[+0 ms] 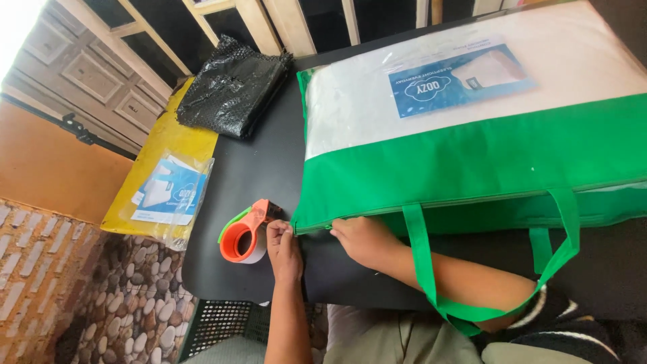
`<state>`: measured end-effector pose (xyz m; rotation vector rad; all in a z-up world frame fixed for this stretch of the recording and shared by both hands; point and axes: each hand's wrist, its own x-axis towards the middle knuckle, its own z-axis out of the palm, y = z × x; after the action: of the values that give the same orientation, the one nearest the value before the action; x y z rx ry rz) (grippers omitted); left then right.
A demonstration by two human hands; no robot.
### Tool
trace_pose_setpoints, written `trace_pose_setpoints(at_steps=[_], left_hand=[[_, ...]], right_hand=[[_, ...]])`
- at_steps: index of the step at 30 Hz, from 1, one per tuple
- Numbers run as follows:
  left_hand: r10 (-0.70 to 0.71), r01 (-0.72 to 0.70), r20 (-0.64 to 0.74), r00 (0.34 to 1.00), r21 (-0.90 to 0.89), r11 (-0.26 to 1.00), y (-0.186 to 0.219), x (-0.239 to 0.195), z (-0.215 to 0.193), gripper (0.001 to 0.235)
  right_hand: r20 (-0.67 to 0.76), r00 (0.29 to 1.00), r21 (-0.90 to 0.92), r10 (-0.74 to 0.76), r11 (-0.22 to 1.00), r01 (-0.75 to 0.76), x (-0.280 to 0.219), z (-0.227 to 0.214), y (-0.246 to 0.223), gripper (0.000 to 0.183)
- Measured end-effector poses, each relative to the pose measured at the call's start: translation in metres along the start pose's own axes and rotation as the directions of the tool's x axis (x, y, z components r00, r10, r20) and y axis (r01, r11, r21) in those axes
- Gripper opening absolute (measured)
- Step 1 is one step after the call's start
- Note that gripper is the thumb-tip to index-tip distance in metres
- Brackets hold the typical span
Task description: The person places a white wrapped item into a green tote bag, adds a small blue packet, and uses a feather duster to wipe the bag's surface. They then unfold a black bubble wrap sheet on the table.
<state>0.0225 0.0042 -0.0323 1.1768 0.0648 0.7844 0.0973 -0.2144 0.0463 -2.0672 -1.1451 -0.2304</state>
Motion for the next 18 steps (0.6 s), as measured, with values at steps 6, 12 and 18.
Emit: trace_pose_setpoints(at_steps=[6, 12, 18], left_hand=[[-0.020, 0.010, -0.153, 0.988, -0.066, 0.998, -0.001, 0.002, 0.004, 0.016], [-0.006, -0.014, -0.229, 0.973, -0.087, 0.996, 0.008, 0.003, 0.019, 0.017], [-0.107, 0.046, -0.395, 0.912, -0.162, 0.986, 0.014, 0.010, 0.019, 0.024]], right_hand=[[-0.208, 0.972, -0.529, -0.105, 0.848, -0.022, -0.086, -0.051, 0.072, 0.011], [-0.336, 0.940, -0.817, -0.068, 0.517, -0.255, -0.183, -0.176, 0.141, 0.011], [-0.610, 0.647, -0.691, 0.458, 0.091, -0.717, -0.361, -0.287, 0.257, 0.022]])
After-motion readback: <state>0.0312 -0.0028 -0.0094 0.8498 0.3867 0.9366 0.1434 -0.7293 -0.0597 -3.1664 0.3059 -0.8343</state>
